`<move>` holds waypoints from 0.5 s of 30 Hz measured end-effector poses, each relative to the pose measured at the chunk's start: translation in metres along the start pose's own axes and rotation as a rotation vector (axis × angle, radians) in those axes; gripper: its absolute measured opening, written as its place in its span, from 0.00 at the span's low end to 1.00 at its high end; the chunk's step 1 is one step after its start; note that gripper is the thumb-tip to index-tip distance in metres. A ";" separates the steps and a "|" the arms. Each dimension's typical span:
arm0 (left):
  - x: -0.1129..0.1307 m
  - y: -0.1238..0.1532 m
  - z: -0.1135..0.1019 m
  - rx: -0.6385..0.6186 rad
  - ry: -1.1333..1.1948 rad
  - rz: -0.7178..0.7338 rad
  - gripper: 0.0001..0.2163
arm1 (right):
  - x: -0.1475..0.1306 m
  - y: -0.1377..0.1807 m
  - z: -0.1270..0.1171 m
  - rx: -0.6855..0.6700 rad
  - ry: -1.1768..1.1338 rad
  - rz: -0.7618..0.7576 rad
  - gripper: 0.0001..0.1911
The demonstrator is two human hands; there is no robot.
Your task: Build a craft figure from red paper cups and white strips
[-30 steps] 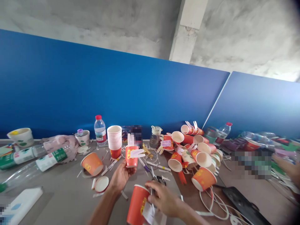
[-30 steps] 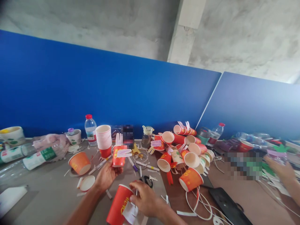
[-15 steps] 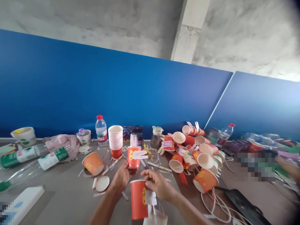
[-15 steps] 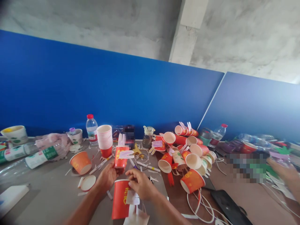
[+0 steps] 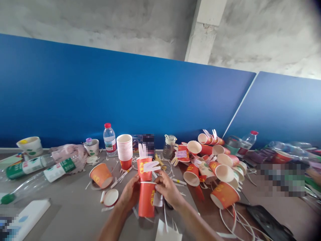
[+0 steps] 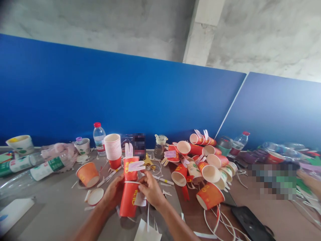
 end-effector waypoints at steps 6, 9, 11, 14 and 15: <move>-0.012 -0.005 -0.009 -0.001 0.004 -0.021 0.24 | 0.007 -0.002 -0.001 0.029 -0.071 0.014 0.36; -0.017 -0.008 -0.015 0.000 0.001 -0.026 0.24 | 0.005 -0.002 -0.001 0.046 -0.077 0.020 0.33; -0.018 -0.009 -0.016 -0.028 -0.005 -0.023 0.25 | 0.003 -0.001 -0.001 0.063 -0.067 0.022 0.30; -0.018 -0.010 -0.015 -0.070 -0.018 -0.012 0.25 | 0.001 -0.001 -0.004 0.092 -0.064 0.013 0.26; -0.017 -0.011 -0.014 -0.075 -0.019 -0.003 0.25 | 0.001 -0.001 -0.004 0.096 -0.060 0.010 0.25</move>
Point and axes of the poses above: each hand's wrist, its own y-axis away from the middle knuckle, its own z-axis out of the palm, x = y × z, the point moved 5 cm from there along -y, towards the middle knuckle, and after that the axes turned 2 degrees about -z, right-handed, at the moved point
